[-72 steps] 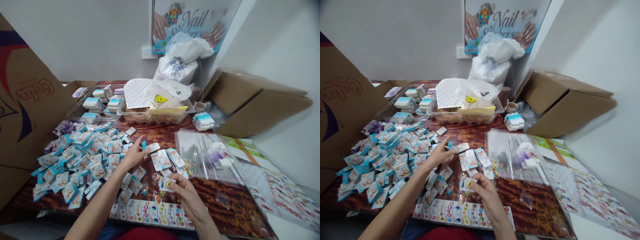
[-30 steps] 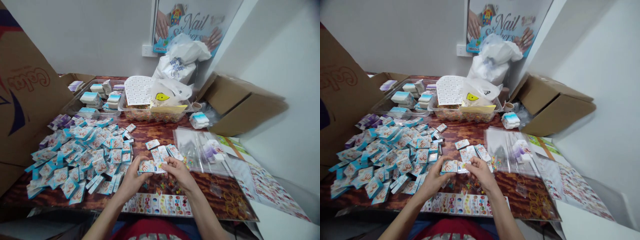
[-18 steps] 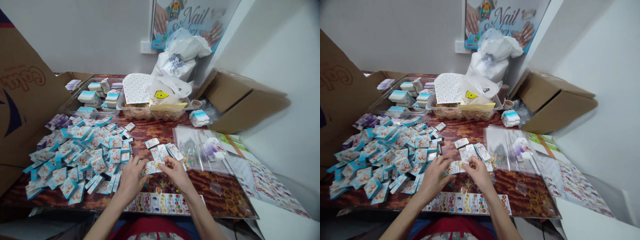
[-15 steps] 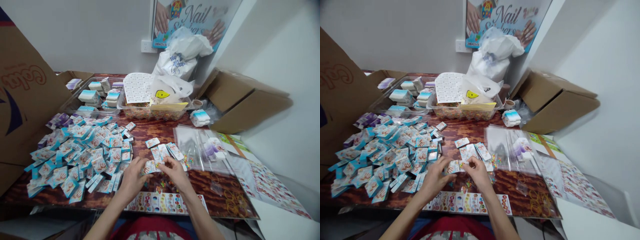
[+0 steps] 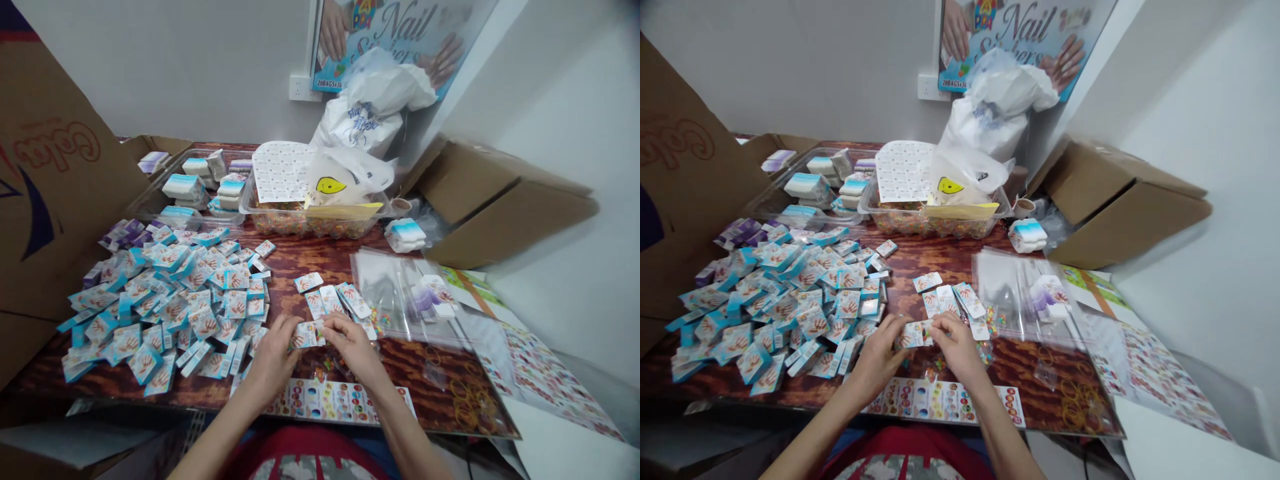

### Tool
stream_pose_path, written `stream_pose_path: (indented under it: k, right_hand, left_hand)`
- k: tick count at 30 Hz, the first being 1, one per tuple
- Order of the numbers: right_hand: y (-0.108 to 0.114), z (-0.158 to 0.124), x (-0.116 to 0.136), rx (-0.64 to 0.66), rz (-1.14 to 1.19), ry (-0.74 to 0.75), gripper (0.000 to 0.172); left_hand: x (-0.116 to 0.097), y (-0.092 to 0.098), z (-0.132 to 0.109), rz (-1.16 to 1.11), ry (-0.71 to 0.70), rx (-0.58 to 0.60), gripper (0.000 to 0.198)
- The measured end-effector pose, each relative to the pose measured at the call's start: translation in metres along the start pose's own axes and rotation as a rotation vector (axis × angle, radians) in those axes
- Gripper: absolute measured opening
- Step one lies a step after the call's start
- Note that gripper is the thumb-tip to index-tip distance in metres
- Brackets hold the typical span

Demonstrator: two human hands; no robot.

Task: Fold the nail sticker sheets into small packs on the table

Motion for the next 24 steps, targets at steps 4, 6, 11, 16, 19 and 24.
stream_pose_path:
  k: [4,6,11,16,19,24]
  right_hand:
    - [-0.011,0.001,0.006,0.000,0.014,0.023,0.024]
    - [-0.012,0.005,0.012,0.000,-0.021,0.059,0.020]
    - [-0.007,0.016,0.024,-0.035,-0.095,0.126,0.016]
    - [-0.007,0.003,0.015,-0.276,0.115,0.031,0.019]
    - [-0.009,-0.010,0.009,-0.451,0.151,-0.001,0.030]
    - [-0.005,-0.008,0.015,-0.381,0.106,0.051,0.019]
  left_hand:
    - [-0.001,-0.008,0.001,-0.012,-0.016,0.007,0.044]
    - [-0.005,-0.008,0.003,-0.038,-0.012,-0.007,0.042]
    - [-0.012,-0.002,0.009,-0.199,0.025,-0.015,0.044]
    - [-0.007,-0.007,0.010,-0.514,0.198,-0.013,0.026]
    - [-0.007,-0.016,0.009,-0.731,0.322,0.027,0.035]
    - [-0.019,-0.009,0.005,-0.577,0.188,0.032,0.048]
Point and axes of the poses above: each hand's wrist, its own z-axis towards the middle knuckle, its own y-axis out of the back of the hand, x = y × z, the point moved 5 cm from there along z, towards the middle knuckle, and after that the axes turned 12 degrees about y, right-handed, at the moved point
